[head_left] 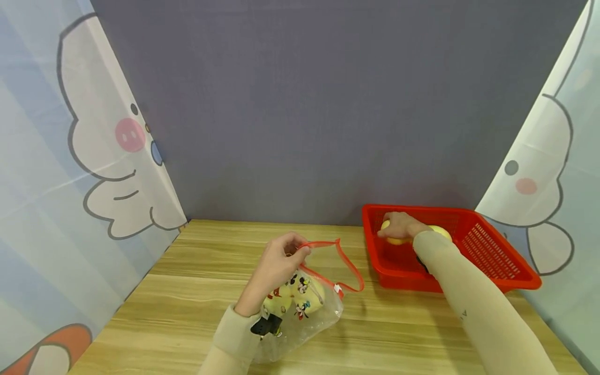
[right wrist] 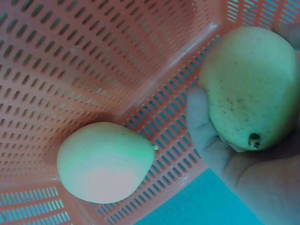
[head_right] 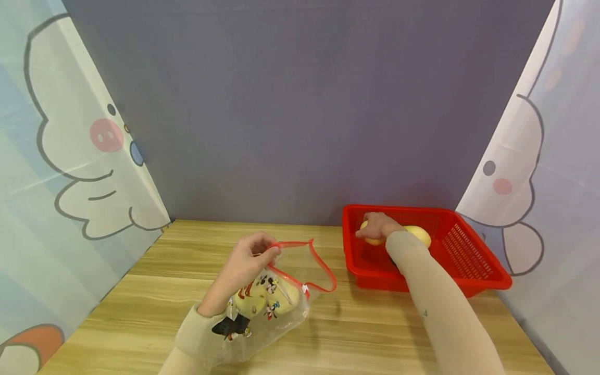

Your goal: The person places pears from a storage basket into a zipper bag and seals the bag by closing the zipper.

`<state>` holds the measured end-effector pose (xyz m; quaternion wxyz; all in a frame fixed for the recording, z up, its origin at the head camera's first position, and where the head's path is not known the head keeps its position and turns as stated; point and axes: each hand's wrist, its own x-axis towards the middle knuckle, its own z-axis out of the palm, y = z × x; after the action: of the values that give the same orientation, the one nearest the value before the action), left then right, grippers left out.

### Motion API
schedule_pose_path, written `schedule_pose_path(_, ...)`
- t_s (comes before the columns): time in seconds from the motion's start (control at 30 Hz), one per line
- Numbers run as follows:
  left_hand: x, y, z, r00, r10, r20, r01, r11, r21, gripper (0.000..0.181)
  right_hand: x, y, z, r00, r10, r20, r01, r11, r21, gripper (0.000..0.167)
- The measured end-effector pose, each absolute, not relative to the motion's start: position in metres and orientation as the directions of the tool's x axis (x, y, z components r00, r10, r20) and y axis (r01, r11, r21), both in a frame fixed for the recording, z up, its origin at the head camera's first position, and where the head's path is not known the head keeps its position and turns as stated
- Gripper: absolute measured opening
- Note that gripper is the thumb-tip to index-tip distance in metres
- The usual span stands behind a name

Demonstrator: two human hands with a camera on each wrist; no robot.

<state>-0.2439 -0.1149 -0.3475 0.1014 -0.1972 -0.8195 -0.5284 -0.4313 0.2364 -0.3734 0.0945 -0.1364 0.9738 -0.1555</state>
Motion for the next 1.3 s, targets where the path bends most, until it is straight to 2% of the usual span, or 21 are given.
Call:
schedule_pose_path(0.37, -0.246, -0.113, -0.348, -0.899, 0.214, 0.383, 0.437, 0.361, 0.824, 0.007, -0.423, 0.234, -0.354, -0.971, -0.235, -0.049, -0.207, 0.922, -0.327, 0.067)
schedule_pose_path(0.8, -0.247, -0.116, -0.347, -0.906, 0.208, 0.369, 0.421, 0.348, 0.838, 0.005, -0.416, 0.22, -0.327, -0.963, -0.269, 0.018, -0.26, 0.911, -0.321, 0.062)
schedule_pose_path(1.07, -0.246, -0.115, -0.346, -0.91, 0.203, 0.363, 0.414, 0.355, 0.838, 0.004, -0.402, 0.216, -0.309, -0.958, -0.276, 0.074, -0.284, 0.898, -0.336, 0.048)
schedule_pose_path(1.3, -0.247, -0.115, -0.345, -0.905, 0.206, 0.371, 0.423, 0.359, 0.832, 0.006, -0.389, 0.211, -0.293, -0.956, -0.28, 0.09, -0.294, 0.893, -0.34, 0.046)
